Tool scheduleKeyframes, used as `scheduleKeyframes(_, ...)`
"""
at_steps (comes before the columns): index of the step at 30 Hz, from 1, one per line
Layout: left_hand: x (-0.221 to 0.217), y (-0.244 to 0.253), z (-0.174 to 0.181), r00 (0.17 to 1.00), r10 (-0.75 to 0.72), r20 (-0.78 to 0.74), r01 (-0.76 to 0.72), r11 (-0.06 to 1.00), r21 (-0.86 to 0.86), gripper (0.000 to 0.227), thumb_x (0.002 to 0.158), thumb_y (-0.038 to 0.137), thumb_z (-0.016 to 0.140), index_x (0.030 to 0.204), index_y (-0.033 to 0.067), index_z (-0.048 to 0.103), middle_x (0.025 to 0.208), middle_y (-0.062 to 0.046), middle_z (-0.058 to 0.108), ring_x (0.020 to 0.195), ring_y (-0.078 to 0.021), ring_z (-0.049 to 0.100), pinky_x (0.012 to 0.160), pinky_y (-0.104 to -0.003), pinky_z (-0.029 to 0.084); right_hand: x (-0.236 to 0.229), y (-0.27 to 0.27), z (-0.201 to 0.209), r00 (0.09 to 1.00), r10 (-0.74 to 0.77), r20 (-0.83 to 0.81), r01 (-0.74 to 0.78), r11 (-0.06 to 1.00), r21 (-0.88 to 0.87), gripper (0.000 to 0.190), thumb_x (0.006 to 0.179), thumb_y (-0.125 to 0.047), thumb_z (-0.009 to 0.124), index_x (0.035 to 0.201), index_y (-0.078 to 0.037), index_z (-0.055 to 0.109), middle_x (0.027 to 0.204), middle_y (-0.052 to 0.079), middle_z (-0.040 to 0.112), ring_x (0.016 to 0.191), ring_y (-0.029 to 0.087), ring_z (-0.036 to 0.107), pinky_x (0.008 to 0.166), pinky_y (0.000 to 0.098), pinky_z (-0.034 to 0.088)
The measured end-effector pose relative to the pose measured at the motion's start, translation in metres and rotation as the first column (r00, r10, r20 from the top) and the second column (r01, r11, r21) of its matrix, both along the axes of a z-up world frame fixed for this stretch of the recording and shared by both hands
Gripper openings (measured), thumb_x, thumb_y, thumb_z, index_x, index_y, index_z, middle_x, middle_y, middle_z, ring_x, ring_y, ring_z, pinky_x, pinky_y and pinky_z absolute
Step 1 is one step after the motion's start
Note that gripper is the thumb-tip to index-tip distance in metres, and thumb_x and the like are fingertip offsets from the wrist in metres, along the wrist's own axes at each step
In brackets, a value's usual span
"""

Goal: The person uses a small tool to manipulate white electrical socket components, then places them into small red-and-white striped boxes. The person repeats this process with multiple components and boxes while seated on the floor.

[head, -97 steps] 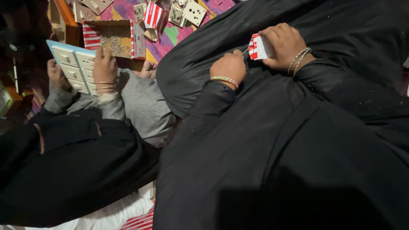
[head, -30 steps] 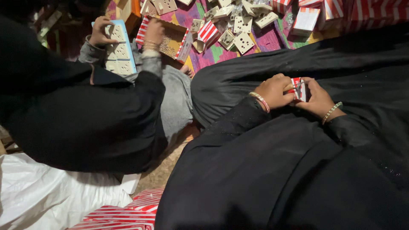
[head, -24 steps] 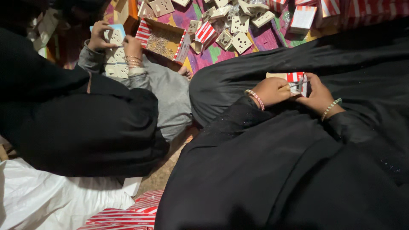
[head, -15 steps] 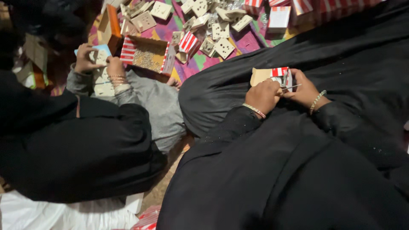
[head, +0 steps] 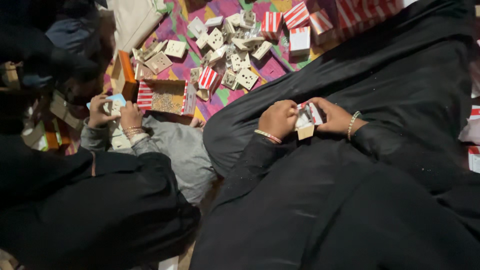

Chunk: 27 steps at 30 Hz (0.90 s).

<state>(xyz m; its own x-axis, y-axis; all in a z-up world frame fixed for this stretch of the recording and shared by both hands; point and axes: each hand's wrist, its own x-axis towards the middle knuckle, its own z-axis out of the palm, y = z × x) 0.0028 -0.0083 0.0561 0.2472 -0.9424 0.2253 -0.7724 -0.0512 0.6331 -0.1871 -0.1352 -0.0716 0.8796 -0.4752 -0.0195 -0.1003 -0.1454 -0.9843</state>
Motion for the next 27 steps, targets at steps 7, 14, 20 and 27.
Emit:
scheduleKeyframes(7,0.017,-0.020,-0.028,0.993,0.115,0.010,-0.116,0.990,0.079,0.022,0.086,0.029,0.071,0.088,0.0073,0.068,0.090,-0.019,0.070,0.088,-0.0414,0.067,0.074,-0.051,0.052,0.002,0.002,-0.013,0.999,0.048,0.013,-0.047,0.998,-0.030,0.088,0.062,0.006,0.076,0.143,-0.005,0.044,0.134,0.009,0.059,0.128,0.016,0.055,0.106,0.0324,0.045)
scheduleKeyframes(14,0.022,-0.041,-0.066,0.974,-0.117,0.193,0.048,0.943,0.329,0.021,0.087,0.024,0.063,0.087,0.0063,0.074,0.093,-0.021,0.071,0.092,-0.0410,0.069,0.085,-0.049,0.055,0.003,0.009,0.001,0.991,0.086,-0.107,-0.083,0.996,0.027,0.081,0.065,0.003,0.076,0.141,-0.008,0.047,0.125,0.012,0.066,0.117,0.018,0.064,0.099,0.0322,0.053)
scheduleKeyframes(20,0.020,-0.034,-0.077,0.993,-0.014,0.115,-0.024,0.948,0.316,0.023,0.089,0.026,0.063,0.088,0.0058,0.073,0.094,-0.020,0.070,0.092,-0.0413,0.068,0.081,-0.051,0.055,0.002,0.012,0.025,0.982,0.023,-0.185,-0.053,0.986,-0.160,0.097,0.061,0.000,0.081,0.146,-0.012,0.037,0.133,0.011,0.061,0.121,0.021,0.061,0.102,0.0333,0.049)
scheduleKeyframes(27,0.013,-0.022,-0.059,0.989,0.135,0.064,-0.136,0.991,0.007,0.018,0.086,0.025,0.067,0.086,0.0071,0.072,0.095,-0.016,0.070,0.089,-0.0373,0.067,0.079,-0.049,0.055,0.004,-0.003,0.007,0.996,-0.037,-0.076,0.022,0.983,-0.181,0.100,0.061,0.000,0.078,0.151,-0.011,0.036,0.135,0.013,0.060,0.126,0.022,0.058,0.106,0.0341,0.045)
